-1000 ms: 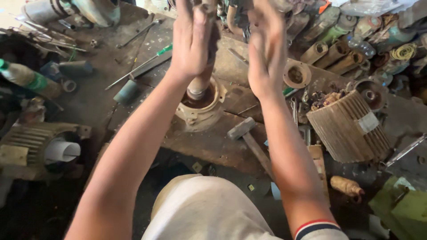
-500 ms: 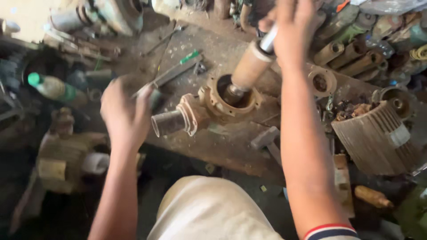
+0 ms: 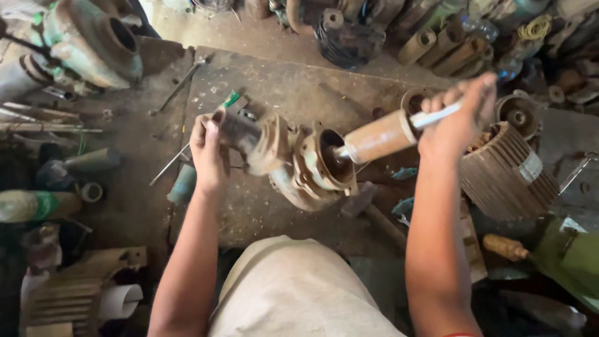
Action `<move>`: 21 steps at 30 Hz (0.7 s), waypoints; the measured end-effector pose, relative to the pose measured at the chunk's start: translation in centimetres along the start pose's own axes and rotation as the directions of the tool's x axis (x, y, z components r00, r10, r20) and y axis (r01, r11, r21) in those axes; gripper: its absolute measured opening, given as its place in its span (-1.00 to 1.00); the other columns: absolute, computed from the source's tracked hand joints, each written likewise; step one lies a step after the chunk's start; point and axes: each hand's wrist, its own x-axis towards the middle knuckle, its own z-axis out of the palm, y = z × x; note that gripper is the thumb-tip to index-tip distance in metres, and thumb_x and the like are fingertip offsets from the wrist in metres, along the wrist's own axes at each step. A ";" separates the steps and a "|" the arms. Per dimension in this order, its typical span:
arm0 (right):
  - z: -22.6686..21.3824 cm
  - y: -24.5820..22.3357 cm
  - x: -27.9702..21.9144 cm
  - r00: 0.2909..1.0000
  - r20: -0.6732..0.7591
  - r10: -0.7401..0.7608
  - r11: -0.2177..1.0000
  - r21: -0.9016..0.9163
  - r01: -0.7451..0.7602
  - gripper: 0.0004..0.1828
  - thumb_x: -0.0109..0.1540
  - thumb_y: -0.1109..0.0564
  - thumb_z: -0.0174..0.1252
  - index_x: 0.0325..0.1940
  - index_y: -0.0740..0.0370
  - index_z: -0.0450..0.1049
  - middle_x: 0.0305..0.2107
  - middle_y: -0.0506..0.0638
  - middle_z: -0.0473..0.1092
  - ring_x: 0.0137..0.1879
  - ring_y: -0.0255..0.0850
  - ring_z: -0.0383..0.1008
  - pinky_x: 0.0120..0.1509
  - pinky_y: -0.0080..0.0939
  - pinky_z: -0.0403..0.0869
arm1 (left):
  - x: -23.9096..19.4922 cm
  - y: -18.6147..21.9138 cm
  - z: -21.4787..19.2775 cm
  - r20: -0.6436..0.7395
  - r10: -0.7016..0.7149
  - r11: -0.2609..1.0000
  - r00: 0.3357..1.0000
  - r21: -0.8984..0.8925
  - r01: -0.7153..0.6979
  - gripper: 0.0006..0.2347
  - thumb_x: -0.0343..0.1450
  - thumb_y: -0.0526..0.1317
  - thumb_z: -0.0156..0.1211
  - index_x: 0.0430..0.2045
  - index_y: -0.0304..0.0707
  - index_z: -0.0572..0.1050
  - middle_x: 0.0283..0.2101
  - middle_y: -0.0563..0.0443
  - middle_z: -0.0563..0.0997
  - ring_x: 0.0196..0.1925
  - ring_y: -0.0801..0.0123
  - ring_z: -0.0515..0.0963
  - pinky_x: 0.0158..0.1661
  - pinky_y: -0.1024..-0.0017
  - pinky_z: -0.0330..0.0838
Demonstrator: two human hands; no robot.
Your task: The person inserts a cylindrical rotor into a motor housing, then uses a wrench to tighten bolts on the housing. They repeatedly reposition and secure the assembly on a cluttered workbench.
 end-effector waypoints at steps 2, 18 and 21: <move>-2.4 0.4 0.2 0.988 -0.153 0.030 0.999 0.039 -0.025 -0.52 0.39 -0.29 0.17 -0.28 0.10 0.24 -0.55 -0.13 0.11 -0.48 -0.29 0.11 -0.36 -0.19 0.23 | 0.6 0.4 2.2 0.063 0.058 0.997 0.996 0.047 -0.061 -0.56 0.60 0.15 0.13 -0.01 -0.33 0.39 0.05 0.00 0.47 0.06 0.30 0.42 0.16 0.26 0.35; -5.3 4.3 -4.8 0.963 -0.179 0.202 0.966 0.199 -0.166 -0.50 0.40 -0.33 0.12 -0.34 0.04 0.23 -0.52 -0.17 0.16 -0.50 -0.31 0.10 -0.37 -0.23 0.16 | -5.6 5.6 3.7 -0.086 0.143 0.963 0.986 -0.217 -0.159 -0.64 0.53 0.04 0.04 -0.20 -0.38 0.41 -0.31 -0.34 0.54 -0.23 0.00 0.56 -0.06 0.03 0.49; -2.9 6.0 -4.1 0.966 -0.059 0.252 0.949 0.208 -0.235 -0.51 0.39 -0.34 0.13 -0.32 0.06 0.26 -0.55 -0.15 0.15 -0.48 -0.29 0.13 -0.31 -0.21 0.21 | -6.8 7.0 2.4 -0.127 0.219 0.952 0.967 -0.190 -0.241 -0.66 0.52 0.01 0.05 -0.23 -0.40 0.41 -0.28 -0.35 0.55 -0.21 0.00 0.56 -0.02 0.05 0.48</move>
